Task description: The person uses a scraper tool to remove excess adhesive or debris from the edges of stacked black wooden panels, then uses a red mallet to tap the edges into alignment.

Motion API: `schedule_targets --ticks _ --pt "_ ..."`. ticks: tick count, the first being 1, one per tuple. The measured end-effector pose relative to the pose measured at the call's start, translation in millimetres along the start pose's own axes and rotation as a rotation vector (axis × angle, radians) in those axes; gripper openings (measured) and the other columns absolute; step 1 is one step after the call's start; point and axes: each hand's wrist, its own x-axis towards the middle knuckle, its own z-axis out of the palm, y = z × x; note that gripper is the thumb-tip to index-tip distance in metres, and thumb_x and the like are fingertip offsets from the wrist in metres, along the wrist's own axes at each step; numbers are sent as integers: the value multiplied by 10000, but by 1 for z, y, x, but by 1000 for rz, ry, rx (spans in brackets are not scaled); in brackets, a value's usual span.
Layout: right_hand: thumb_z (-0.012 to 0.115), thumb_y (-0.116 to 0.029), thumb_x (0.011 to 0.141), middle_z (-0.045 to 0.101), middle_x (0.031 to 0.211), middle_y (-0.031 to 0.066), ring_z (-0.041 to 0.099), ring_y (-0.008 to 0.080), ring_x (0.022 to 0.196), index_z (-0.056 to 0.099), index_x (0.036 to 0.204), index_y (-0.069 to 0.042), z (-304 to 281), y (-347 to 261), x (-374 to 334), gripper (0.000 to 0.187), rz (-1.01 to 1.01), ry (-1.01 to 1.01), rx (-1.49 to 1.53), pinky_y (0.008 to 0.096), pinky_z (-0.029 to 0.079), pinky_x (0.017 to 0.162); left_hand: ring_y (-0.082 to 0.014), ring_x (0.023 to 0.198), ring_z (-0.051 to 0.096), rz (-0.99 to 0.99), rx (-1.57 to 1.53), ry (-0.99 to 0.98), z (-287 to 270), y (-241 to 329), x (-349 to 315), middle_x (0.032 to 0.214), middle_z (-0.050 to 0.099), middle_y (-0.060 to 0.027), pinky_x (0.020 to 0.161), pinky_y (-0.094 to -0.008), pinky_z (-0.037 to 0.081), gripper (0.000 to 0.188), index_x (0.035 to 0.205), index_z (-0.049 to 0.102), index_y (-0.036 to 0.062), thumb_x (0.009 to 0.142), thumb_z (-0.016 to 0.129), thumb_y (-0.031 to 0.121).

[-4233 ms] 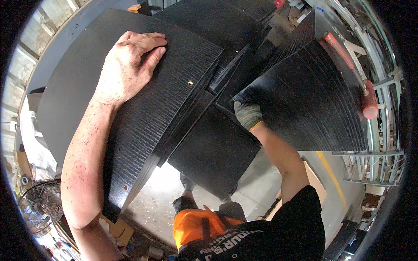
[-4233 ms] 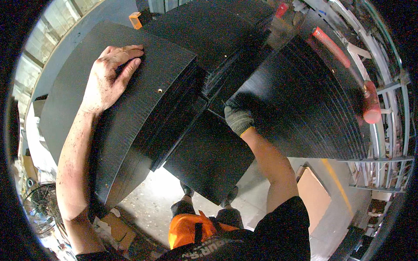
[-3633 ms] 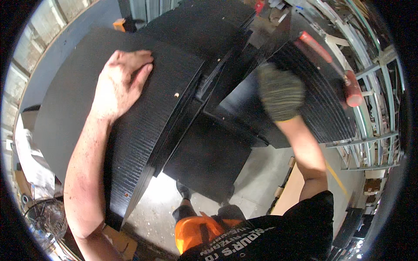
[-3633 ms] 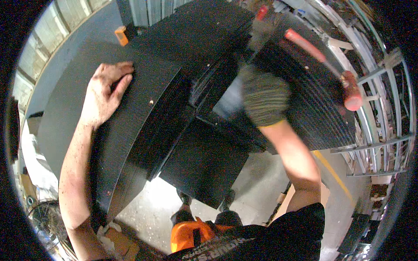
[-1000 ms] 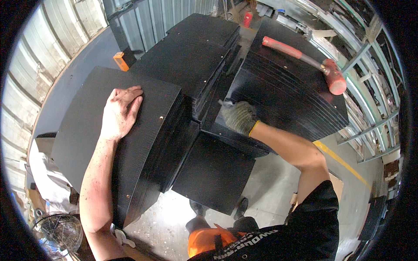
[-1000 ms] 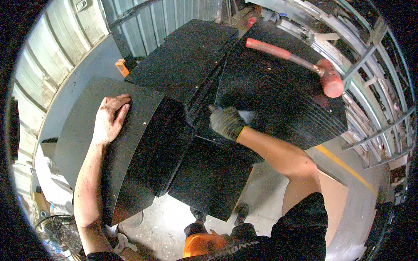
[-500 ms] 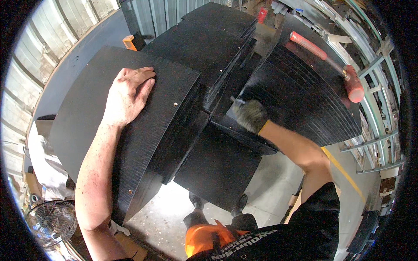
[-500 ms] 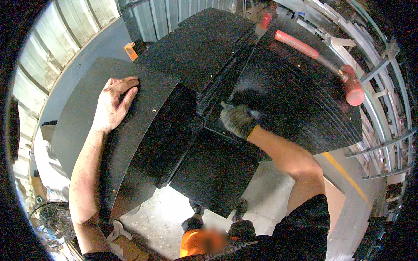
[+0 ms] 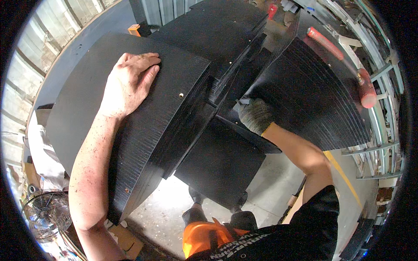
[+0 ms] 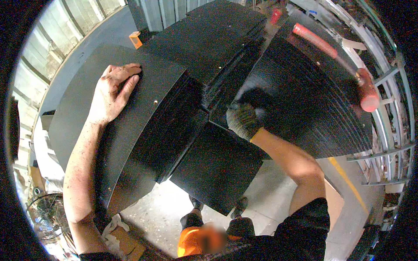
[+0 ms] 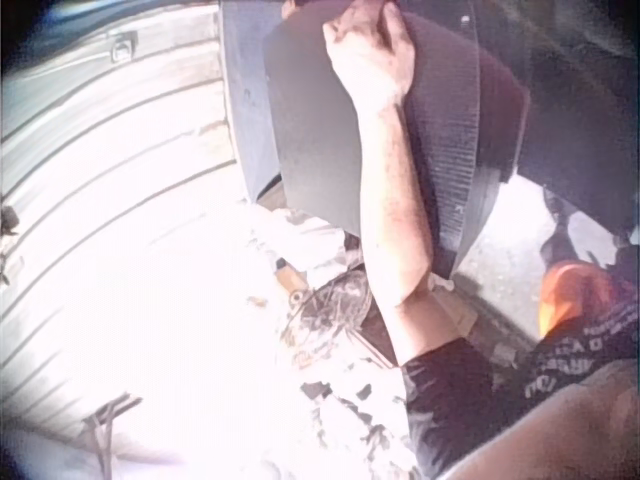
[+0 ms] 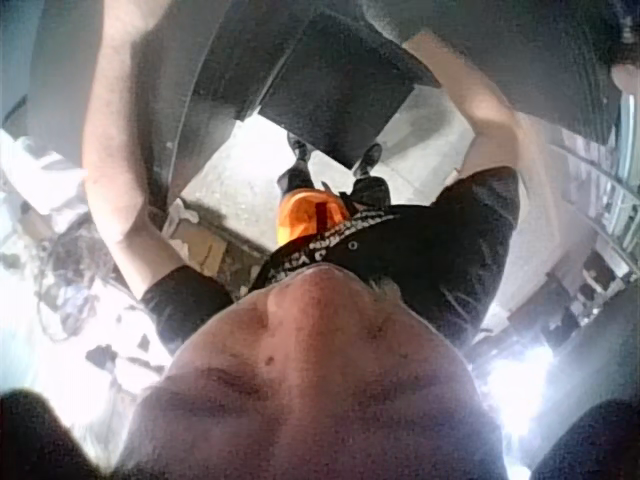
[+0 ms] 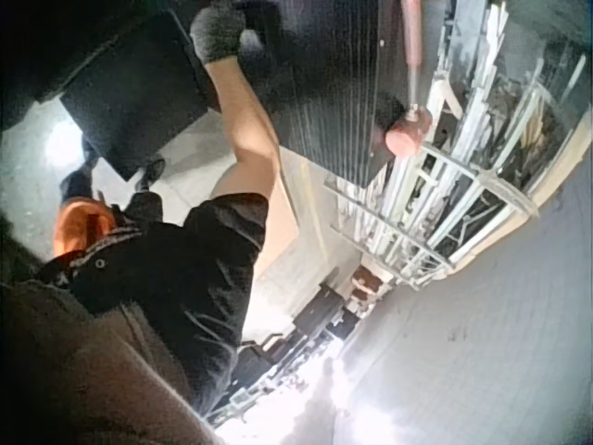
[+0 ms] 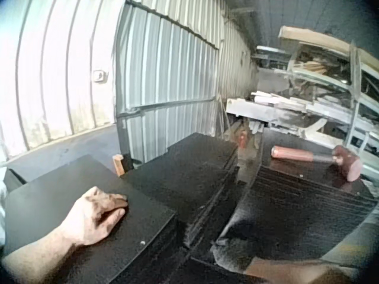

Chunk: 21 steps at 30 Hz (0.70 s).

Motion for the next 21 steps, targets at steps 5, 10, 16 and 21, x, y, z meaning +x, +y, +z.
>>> schedule_targets --ticks 5,10,16,21 --pt "554 -173 824 672 804 93 640 258 727 654 892 -78 49 -23 2 153 -196 -270 -208 422 449 593 -279 1021 589 14 29 -7 -3 0 -2 1137 668 -123 923 -360 457 210 1077 667 12 904 600 112" --pt "559 -145 816 663 763 93 634 237 688 647 876 -63 66 -26 -1 135 -272 -273 -224 395 430 535 -277 1032 589 -18 18 -16 1 3 1 1140 668 -123 937 -359 454 208 1072 670 9 906 601 115" --pt "537 -206 828 537 600 70 517 223 525 599 864 -91 -85 23 29 135 84 125 -434 402 376 466 -277 1038 587 -40 -1 -20 -2 -2 -6 1143 667 -123 939 -361 453 204 1063 669 1 902 606 110" --pt "539 -233 853 495 596 61 507 235 539 601 867 -143 -129 45 23 111 104 453 -412 424 366 477 -276 1019 586 -21 -1 -27 -4 5 0 1146 666 -118 929 -358 455 203 1062 666 -3 902 603 105"
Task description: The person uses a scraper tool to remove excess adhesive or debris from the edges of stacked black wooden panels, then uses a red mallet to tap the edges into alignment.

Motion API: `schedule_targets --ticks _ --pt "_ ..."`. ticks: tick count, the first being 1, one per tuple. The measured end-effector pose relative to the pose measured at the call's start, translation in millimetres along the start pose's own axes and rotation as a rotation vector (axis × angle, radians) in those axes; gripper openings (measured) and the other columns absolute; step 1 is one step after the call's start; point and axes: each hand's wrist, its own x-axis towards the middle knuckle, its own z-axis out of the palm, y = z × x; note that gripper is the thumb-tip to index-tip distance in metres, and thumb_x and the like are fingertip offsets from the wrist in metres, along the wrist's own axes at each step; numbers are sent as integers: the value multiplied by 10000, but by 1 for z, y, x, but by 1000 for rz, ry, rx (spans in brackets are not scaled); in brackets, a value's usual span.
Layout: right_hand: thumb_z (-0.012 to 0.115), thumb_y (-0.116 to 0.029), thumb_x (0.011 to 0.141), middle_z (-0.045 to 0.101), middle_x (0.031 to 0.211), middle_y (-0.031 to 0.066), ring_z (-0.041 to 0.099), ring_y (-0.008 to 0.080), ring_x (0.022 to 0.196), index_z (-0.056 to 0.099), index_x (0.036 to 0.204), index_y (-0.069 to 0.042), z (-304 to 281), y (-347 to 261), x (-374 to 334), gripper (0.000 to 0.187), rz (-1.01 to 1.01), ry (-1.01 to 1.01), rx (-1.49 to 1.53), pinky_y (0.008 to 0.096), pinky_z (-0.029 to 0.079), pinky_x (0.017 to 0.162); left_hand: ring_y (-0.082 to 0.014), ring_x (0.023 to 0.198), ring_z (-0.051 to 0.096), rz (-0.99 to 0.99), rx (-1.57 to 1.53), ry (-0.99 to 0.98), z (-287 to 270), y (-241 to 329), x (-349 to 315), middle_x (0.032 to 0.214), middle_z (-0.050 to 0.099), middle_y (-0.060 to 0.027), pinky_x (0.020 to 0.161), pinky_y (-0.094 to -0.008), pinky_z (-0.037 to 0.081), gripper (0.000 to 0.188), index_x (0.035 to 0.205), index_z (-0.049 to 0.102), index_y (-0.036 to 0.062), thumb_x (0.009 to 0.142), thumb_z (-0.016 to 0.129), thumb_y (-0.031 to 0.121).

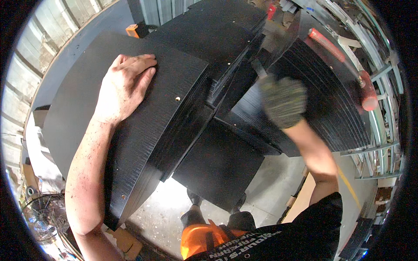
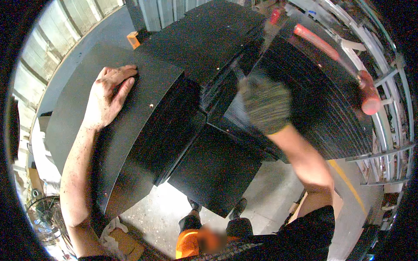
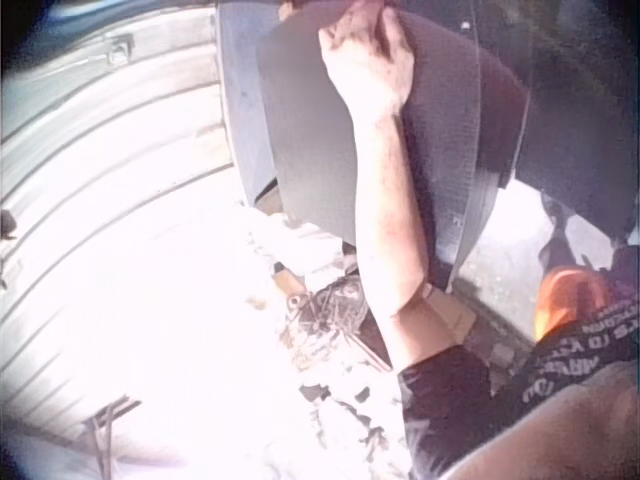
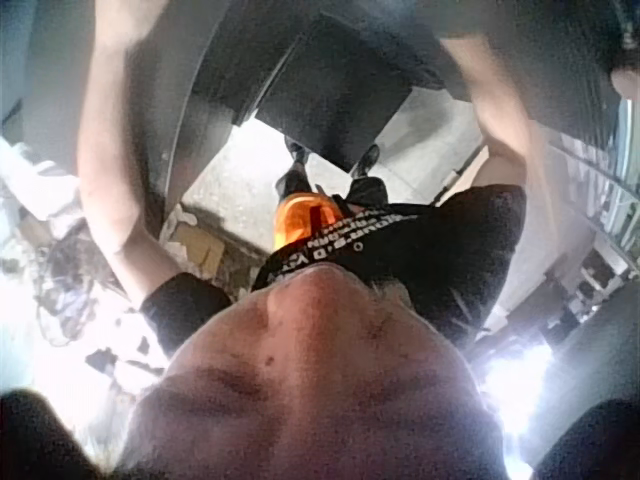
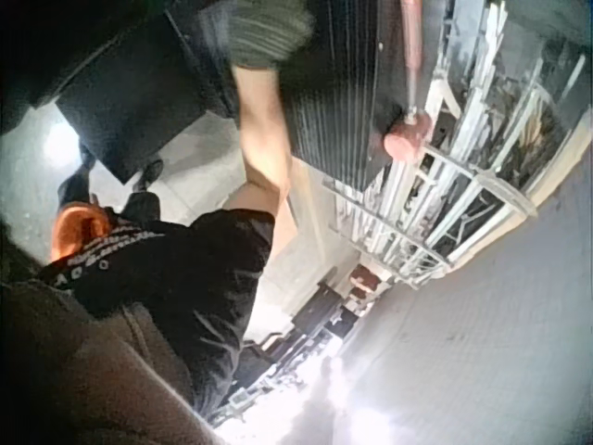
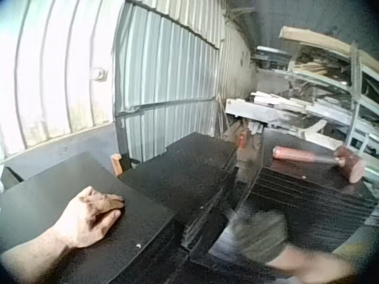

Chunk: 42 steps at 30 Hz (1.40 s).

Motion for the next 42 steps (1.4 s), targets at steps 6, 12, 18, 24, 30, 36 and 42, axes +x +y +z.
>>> schedule_targets --ticks 6,12,18,24,30,36,42 --pt "531 -244 835 565 651 87 557 247 603 599 887 -101 2 -5 1 167 -66 -332 -23 441 427 504 -277 995 584 -47 -49 -11 -3 -1 -4 1153 666 -115 924 -354 451 201 1057 662 -7 903 598 105" --pt "513 -284 905 480 589 52 457 205 459 599 1058 -74 -15 68 27 275 -268 263 -813 369 338 374 -280 998 583 -31 -34 9 0 3 2 1149 668 -116 922 -357 450 194 1044 666 -6 901 599 106" --pt "530 -191 829 494 584 81 477 226 467 583 857 -45 -4 31 -3 158 -333 -11 -340 415 338 372 -282 1011 586 -53 -44 -1 0 9 4 1146 665 -132 926 -367 456 186 1037 668 -6 886 606 82" --pt "544 -215 871 517 592 81 476 190 457 578 879 -41 -40 78 54 177 -202 266 -567 395 380 373 -294 1000 591 -49 -17 18 -8 8 -3 1119 673 -135 929 -368 453 182 1035 669 -5 882 602 68" --pt "489 -254 942 633 649 169 606 246 504 629 959 23 -37 85 34 310 -270 274 -893 394 510 432 -275 951 618 -40 -14 49 -4 16 2 1111 681 -105 896 -356 468 160 1001 682 14 873 614 81" --pt "580 -312 876 461 585 110 490 253 493 537 827 -116 -91 168 46 207 -158 208 -238 425 308 379 -278 923 622 28 50 77 0 13 5 1088 690 -119 882 -361 471 160 991 684 8 862 624 81" --pt "529 -182 857 568 901 137 601 286 765 606 978 -72 -48 170 7 181 -162 26 142 451 491 591 -280 942 604 123 174 7 -4 14 9 1122 670 -129 883 -356 465 221 1043 663 6 863 639 132"
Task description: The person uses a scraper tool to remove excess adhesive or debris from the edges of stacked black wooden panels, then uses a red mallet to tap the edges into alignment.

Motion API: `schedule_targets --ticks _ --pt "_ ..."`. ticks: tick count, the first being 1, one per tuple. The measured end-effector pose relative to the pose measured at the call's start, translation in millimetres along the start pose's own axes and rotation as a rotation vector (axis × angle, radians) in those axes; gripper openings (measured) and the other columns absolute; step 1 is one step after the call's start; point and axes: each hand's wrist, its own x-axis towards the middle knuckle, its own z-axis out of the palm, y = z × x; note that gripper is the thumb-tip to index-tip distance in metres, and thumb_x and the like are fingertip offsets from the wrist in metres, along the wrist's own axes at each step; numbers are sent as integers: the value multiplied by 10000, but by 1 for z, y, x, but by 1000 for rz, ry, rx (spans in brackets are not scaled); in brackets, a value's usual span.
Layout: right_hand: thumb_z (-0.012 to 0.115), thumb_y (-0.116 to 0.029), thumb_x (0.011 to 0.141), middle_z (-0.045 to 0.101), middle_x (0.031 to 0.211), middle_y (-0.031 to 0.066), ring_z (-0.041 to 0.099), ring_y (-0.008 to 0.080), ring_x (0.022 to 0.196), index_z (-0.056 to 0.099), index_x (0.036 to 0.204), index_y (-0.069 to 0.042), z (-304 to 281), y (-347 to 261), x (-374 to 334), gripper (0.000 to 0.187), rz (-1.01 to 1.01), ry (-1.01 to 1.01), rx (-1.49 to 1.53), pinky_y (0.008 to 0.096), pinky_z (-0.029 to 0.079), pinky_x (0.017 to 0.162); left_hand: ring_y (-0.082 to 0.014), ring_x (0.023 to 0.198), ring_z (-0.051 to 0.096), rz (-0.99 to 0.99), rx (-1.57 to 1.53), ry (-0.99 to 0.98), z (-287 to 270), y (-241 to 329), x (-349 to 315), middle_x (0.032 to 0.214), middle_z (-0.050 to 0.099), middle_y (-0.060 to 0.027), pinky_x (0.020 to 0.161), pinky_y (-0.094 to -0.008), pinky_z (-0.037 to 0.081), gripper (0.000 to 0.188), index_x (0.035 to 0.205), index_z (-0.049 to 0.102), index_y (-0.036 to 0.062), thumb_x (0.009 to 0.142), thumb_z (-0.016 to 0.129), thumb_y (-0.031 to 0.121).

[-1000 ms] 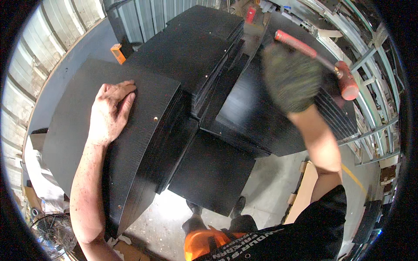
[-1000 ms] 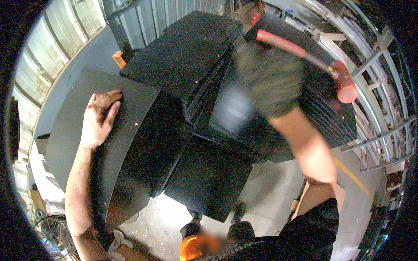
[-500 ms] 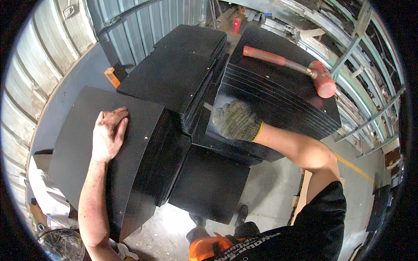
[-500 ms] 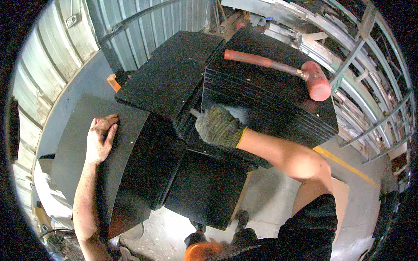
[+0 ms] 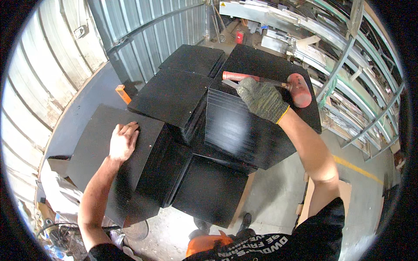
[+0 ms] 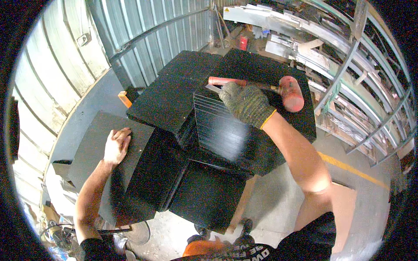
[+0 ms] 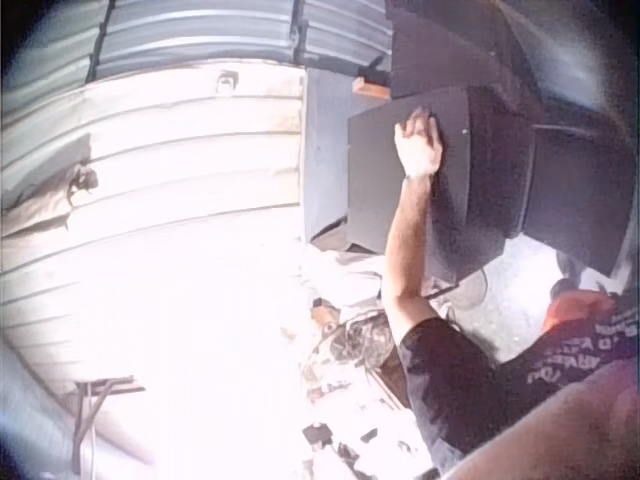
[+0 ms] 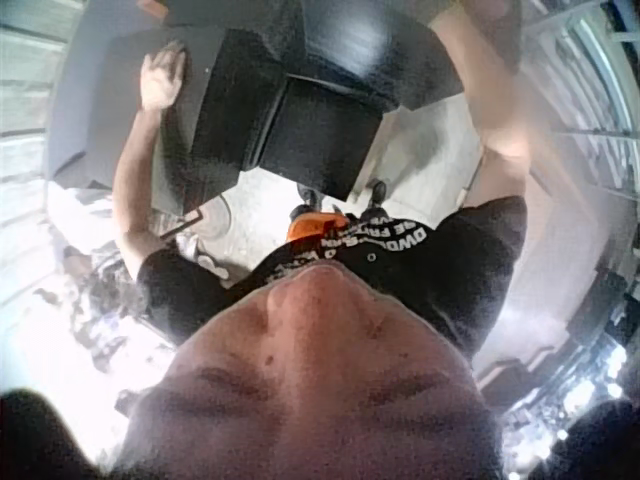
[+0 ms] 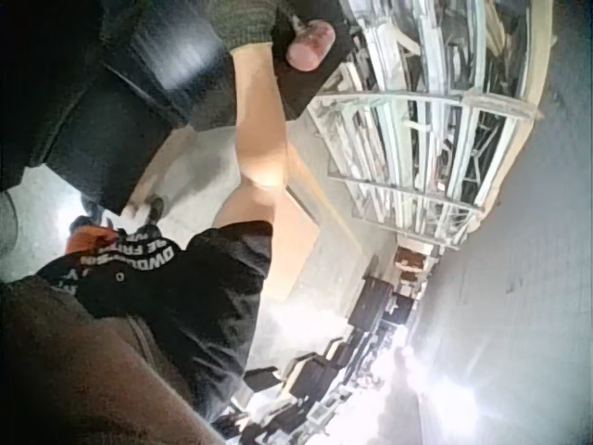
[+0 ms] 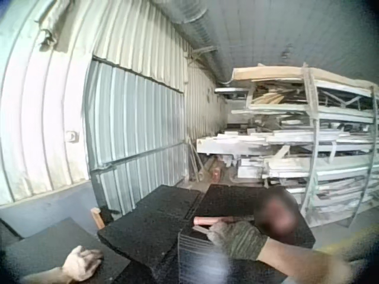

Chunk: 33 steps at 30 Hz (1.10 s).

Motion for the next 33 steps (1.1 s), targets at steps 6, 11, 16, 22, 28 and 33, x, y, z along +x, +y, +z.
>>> schedule_targets --ticks 6,11,16,22,28,33 --pt "571 -161 858 583 982 138 601 317 867 629 970 -54 2 10 -2 166 193 -119 359 432 502 678 -336 1117 588 -249 -568 -82 31 87 99 1207 612 -211 976 -409 461 623 1304 530 24 876 647 462" --pt "609 -157 859 600 959 123 614 311 851 636 961 -58 9 4 -2 144 353 -61 570 435 510 697 -106 916 619 -383 -1416 88 91 139 151 1016 673 -43 853 -250 499 431 1210 628 21 815 768 121" --pt "604 -149 888 622 941 129 629 326 814 631 979 -51 11 7 -8 136 381 -13 616 439 511 692 -105 857 624 -389 -1449 121 101 141 165 929 693 -58 795 -237 507 313 1097 691 8 802 766 79" --pt "606 -300 899 645 889 213 623 413 836 607 1012 -59 -1 5 3 266 554 14 854 484 496 711 -101 876 620 -289 -1366 86 92 130 168 973 704 -46 827 -246 494 256 1098 699 25 849 719 84" --pt "608 -157 897 643 852 163 642 320 774 615 955 -26 -8 3 6 143 604 -4 839 409 510 680 -90 896 601 -396 -1350 361 120 158 152 995 690 -34 826 -244 477 242 1100 684 4 939 632 177" --pt "632 -103 839 593 981 159 615 331 870 588 1001 -33 7 10 -9 182 337 -4 571 434 515 723 -110 961 602 -578 -1346 580 149 196 140 1053 688 -54 895 -261 460 250 1135 667 -14 955 591 141"
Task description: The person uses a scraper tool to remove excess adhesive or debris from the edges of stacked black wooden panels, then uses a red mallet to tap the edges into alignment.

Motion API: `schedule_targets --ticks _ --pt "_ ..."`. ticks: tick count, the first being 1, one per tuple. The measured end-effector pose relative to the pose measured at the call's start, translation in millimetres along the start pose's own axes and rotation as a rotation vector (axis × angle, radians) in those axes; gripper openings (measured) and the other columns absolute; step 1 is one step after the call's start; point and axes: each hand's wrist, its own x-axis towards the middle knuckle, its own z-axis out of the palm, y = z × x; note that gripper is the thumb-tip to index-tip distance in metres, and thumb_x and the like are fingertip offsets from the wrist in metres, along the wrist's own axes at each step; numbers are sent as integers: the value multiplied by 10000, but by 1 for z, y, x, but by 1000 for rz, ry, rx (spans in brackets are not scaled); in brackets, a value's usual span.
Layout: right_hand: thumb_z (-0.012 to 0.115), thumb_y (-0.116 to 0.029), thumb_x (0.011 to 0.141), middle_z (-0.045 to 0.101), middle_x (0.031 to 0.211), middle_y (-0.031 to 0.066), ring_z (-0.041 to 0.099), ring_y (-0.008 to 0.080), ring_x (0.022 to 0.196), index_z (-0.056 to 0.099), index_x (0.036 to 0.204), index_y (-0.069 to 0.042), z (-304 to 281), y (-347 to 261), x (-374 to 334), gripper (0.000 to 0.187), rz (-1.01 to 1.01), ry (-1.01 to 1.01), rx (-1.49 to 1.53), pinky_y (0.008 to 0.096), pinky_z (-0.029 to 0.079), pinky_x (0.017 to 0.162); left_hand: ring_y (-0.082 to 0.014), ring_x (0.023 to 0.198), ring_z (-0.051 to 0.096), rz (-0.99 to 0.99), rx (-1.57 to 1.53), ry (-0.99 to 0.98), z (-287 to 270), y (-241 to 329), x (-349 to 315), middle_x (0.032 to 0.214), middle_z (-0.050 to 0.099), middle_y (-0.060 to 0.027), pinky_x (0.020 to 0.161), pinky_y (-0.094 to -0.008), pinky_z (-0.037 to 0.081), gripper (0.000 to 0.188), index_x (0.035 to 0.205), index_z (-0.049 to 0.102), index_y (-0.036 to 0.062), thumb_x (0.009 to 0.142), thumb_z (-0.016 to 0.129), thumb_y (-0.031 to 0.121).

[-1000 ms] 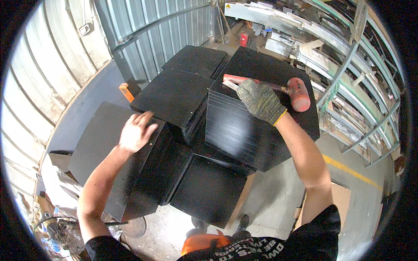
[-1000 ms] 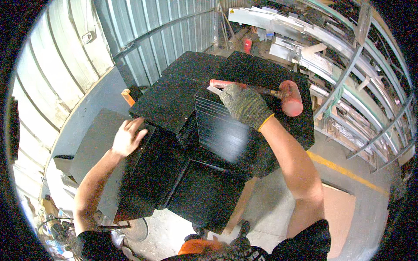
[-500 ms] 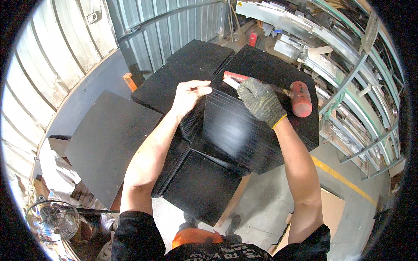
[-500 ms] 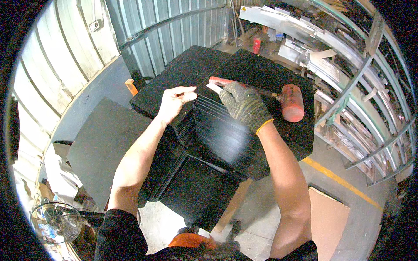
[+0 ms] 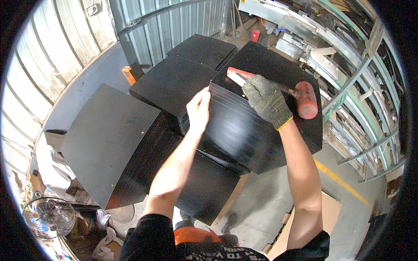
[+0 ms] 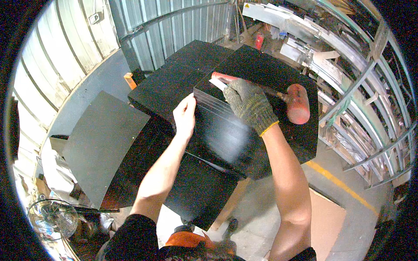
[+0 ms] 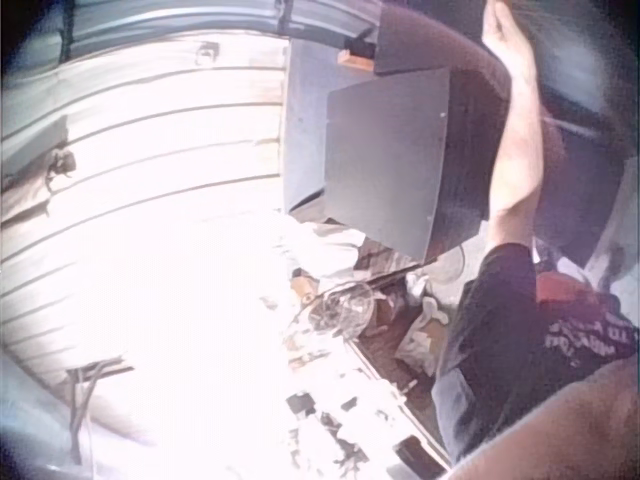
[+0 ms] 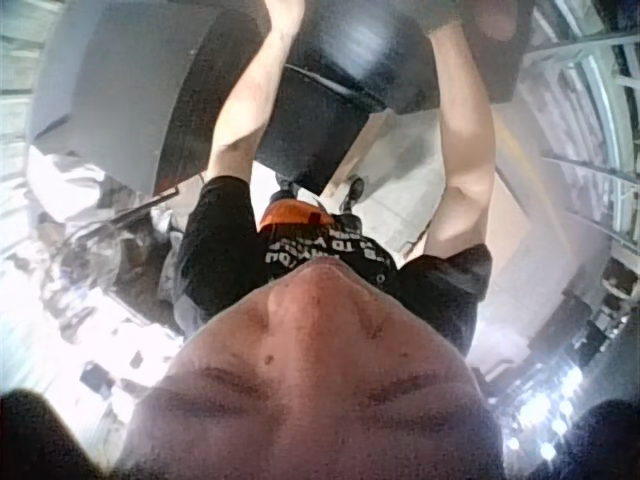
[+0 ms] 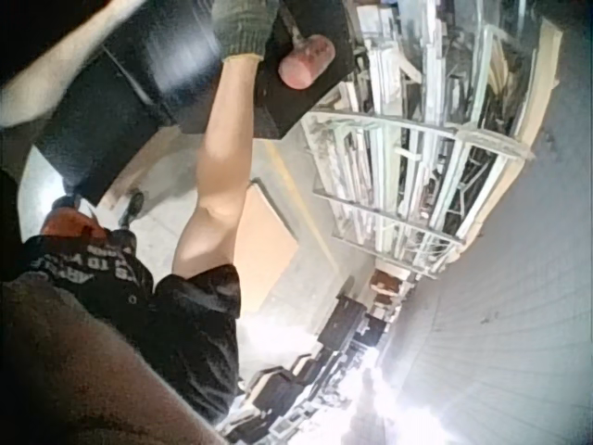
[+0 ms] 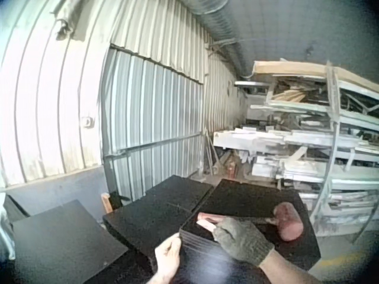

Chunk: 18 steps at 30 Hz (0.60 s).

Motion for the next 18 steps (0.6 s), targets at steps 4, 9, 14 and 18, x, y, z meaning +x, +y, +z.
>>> schedule_targets --ticks 4,9,14,18 --pt "636 -62 802 568 1035 157 593 351 919 566 1035 -53 0 0 1 244 -159 31 -94 457 509 754 -139 1055 593 86 122 150 9 -32 -26 1159 665 -88 959 -279 437 359 1286 568 -17 974 514 151" --pt "627 -39 791 572 1005 156 590 356 906 560 1013 -64 -5 -6 4 233 -66 8 27 446 504 759 -382 1464 3 232 439 102 24 -60 -55 1574 3 -252 1183 -450 5 680 1489 61 -74 971 404 201" --pt "580 -196 915 628 961 176 608 375 894 601 963 -44 -9 -14 5 160 -40 55 48 443 491 783 -432 1453 12 387 616 130 51 -48 -42 1556 32 -296 1182 -491 14 840 1478 92 -89 833 559 178" --pt "580 -173 914 636 962 164 611 371 889 602 994 -42 -12 -15 6 156 -108 69 -13 443 489 806 -477 1431 85 311 687 7 25 -136 -121 1528 111 -334 1175 -513 71 823 1465 109 -112 911 538 320"
